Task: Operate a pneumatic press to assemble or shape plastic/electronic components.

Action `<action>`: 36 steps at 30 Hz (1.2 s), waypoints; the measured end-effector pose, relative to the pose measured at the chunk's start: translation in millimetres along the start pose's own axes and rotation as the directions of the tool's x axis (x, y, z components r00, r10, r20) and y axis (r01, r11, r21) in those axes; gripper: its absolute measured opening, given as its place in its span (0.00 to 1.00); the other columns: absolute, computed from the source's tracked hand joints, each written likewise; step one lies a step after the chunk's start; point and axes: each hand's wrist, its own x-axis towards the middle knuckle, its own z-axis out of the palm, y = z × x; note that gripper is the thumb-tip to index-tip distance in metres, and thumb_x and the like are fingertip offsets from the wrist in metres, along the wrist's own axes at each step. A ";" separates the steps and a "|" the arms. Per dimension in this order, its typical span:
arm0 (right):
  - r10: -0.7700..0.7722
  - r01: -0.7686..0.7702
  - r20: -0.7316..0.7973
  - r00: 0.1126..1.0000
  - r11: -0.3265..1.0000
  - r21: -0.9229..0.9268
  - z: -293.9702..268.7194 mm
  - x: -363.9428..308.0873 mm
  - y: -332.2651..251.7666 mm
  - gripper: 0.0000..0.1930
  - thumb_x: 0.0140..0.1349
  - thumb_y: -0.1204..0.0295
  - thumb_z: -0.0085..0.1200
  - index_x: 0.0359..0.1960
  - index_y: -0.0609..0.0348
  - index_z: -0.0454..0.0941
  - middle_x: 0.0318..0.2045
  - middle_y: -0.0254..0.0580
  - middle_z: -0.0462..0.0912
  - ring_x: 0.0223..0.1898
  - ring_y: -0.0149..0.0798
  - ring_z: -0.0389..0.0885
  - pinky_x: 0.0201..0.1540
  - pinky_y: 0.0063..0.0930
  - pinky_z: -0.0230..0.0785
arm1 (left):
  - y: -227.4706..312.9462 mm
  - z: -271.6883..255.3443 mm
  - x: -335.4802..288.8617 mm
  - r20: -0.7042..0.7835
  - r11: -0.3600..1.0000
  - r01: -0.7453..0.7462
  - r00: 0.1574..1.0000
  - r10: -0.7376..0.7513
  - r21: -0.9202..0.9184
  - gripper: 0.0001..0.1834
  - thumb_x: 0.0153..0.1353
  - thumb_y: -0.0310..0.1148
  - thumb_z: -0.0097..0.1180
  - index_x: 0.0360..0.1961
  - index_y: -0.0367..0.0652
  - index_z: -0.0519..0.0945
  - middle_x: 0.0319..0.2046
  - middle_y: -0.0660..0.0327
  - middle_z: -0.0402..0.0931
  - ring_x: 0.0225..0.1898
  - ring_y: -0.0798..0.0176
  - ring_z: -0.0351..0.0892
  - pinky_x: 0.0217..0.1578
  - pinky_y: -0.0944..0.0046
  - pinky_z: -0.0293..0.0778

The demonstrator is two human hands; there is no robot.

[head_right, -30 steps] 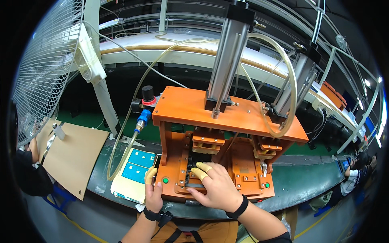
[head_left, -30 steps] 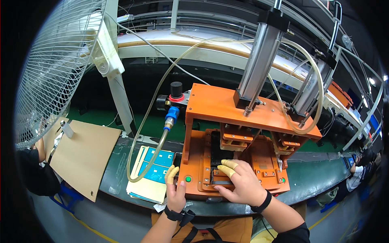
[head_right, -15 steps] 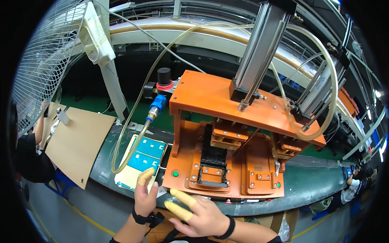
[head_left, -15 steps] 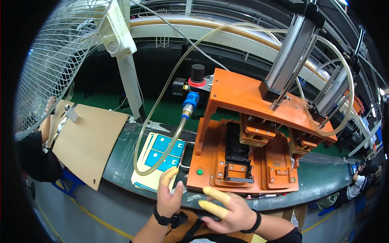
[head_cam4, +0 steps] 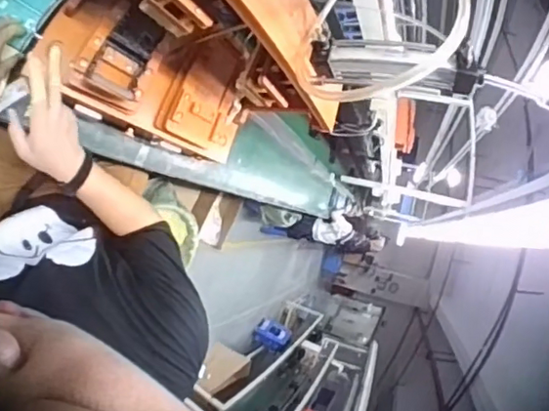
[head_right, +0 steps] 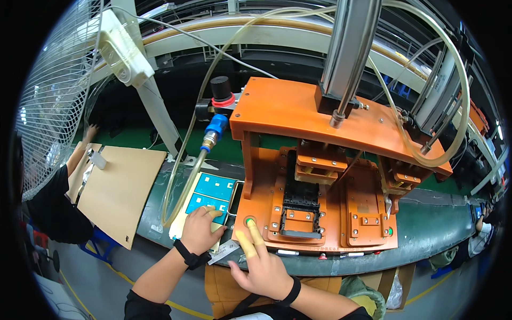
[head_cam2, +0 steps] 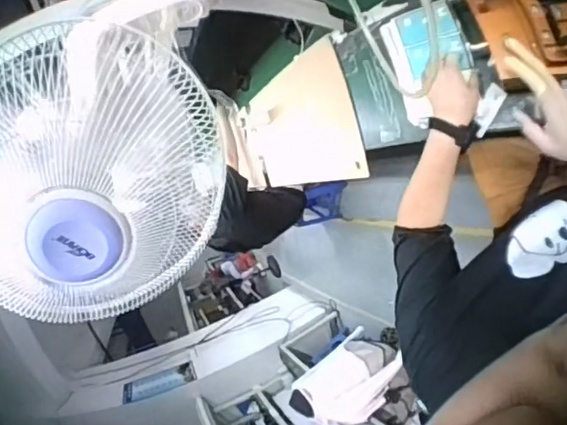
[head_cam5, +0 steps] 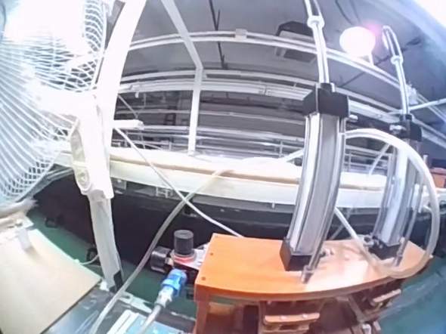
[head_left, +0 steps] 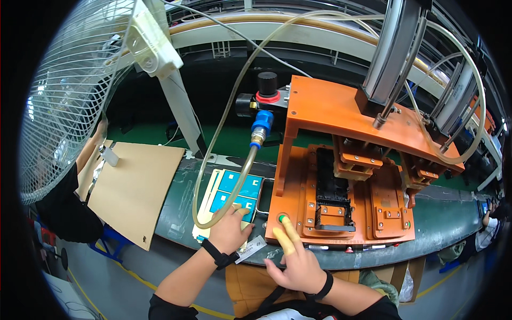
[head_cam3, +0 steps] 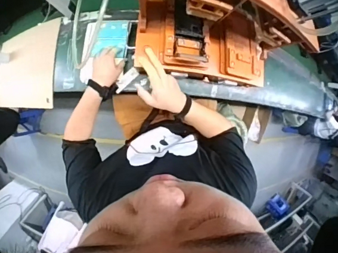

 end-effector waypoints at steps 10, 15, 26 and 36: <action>-0.236 0.222 0.260 0.936 0.971 0.084 41.0 -4.7 9.6 0.32 0.63 0.61 0.63 0.69 0.55 0.71 0.68 0.59 0.70 0.29 0.50 0.88 0.32 0.35 0.83 | -23.3 2.9 17.3 -0.057 0.964 0.061 0.995 -0.079 -0.260 0.08 0.54 0.31 0.72 0.34 0.41 0.89 0.42 0.50 0.85 0.48 0.48 0.83 0.53 0.53 0.77; -0.132 0.129 0.383 0.914 0.991 0.035 88.3 10.0 31.3 0.34 0.65 0.59 0.60 0.70 0.60 0.67 0.73 0.59 0.63 0.30 0.49 0.88 0.32 0.39 0.84 | -75.7 5.0 33.9 0.073 0.842 0.242 0.969 -0.237 -0.482 0.06 0.59 0.31 0.71 0.35 0.41 0.89 0.30 0.61 0.87 0.34 0.65 0.84 0.40 0.63 0.79; -0.232 0.165 0.354 0.906 0.964 0.209 33.6 -8.1 23.2 0.32 0.68 0.62 0.58 0.71 0.58 0.67 0.73 0.62 0.60 0.32 0.51 0.87 0.35 0.38 0.84 | -192.1 -110.4 -24.9 -0.241 0.307 -0.036 0.709 -0.663 -0.951 0.20 0.76 0.39 0.56 0.63 0.40 0.74 0.52 0.56 0.81 0.48 0.61 0.84 0.49 0.61 0.81; -0.403 0.365 -0.328 0.854 0.915 -0.175 -125.1 -26.4 35.9 0.25 0.49 0.73 0.72 0.52 0.57 0.85 0.53 0.44 0.83 0.43 0.44 0.82 0.44 0.35 0.76 | -36.1 -60.9 -100.6 0.084 0.060 0.091 0.990 -0.117 -0.994 0.25 0.65 0.22 0.62 0.62 0.28 0.71 0.51 0.41 0.83 0.53 0.52 0.86 0.58 0.57 0.78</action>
